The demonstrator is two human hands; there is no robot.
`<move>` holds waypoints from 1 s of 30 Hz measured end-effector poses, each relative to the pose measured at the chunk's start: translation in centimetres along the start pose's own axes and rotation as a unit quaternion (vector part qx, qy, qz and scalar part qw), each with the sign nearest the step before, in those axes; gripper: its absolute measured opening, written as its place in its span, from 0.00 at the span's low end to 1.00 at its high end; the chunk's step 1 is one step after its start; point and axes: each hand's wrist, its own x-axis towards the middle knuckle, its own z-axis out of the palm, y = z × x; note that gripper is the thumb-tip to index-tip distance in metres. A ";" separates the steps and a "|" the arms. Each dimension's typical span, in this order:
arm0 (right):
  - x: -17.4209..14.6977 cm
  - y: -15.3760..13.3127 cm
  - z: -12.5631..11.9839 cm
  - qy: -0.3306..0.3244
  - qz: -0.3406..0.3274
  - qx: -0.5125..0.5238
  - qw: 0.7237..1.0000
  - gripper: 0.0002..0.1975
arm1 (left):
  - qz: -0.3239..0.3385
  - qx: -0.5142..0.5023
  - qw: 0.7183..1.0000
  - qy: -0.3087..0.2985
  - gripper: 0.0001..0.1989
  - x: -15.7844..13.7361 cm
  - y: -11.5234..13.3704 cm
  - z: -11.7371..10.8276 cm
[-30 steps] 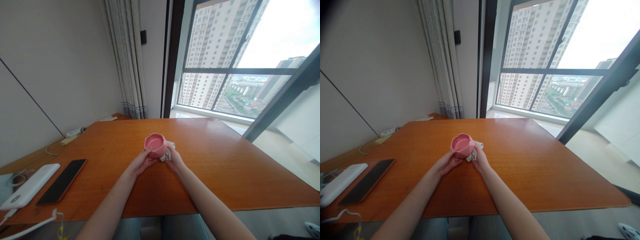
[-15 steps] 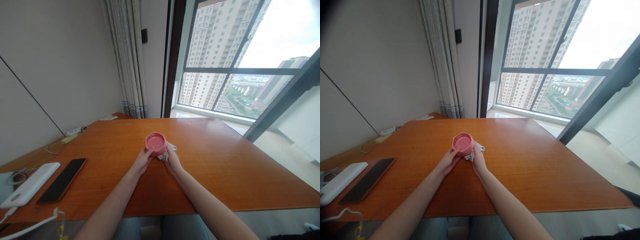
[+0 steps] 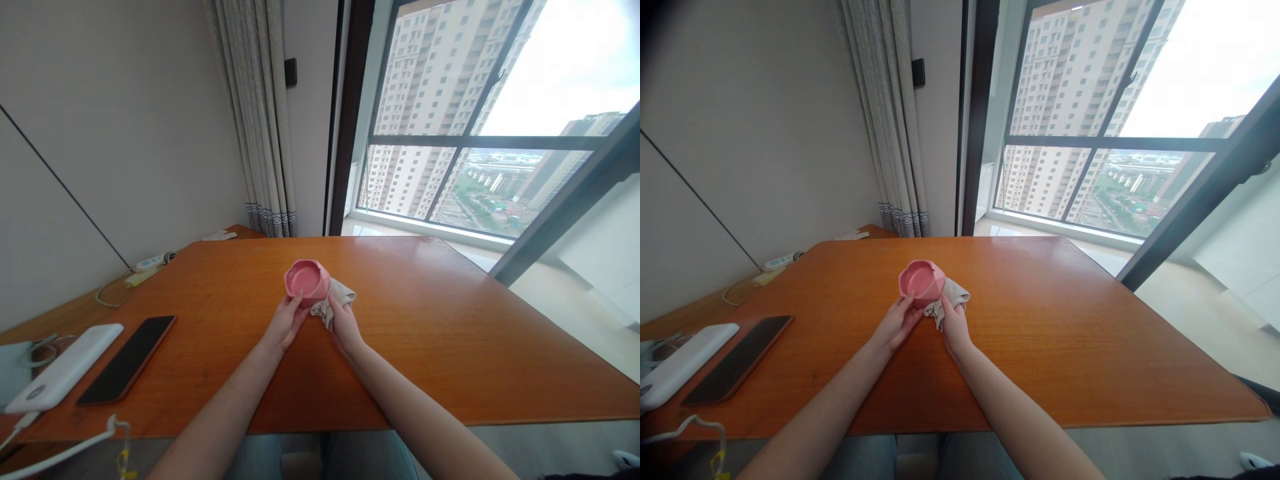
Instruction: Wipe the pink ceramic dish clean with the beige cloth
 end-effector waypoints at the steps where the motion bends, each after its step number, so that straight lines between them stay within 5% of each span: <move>1: 0.0 0.0 0.0 0.005 0.004 -0.013 1.000 0.18 | 0.004 -0.004 1.000 0.000 0.07 0.1 0.0 0.0; 10: 0.5 -0.2 -0.6 0.005 0.007 -0.095 0.995 0.18 | 0.001 -0.031 0.999 -0.028 0.09 0.3 0.2 -0.3; 19: 1.8 -3.9 -1.8 -0.066 -0.005 -0.163 0.984 0.23 | -0.010 -0.028 0.992 -0.120 0.15 -0.1 0.6 -0.4; 24: 1.4 -8.5 -5.3 -0.056 0.079 -0.275 0.956 0.12 | -0.031 -0.033 0.993 -0.105 0.15 -0.4 1.5 -0.3; 30: 0.4 -15.5 -11.1 -0.048 0.183 -0.343 0.920 0.11 | -0.062 -0.027 0.991 -0.116 0.17 -0.9 1.2 0.0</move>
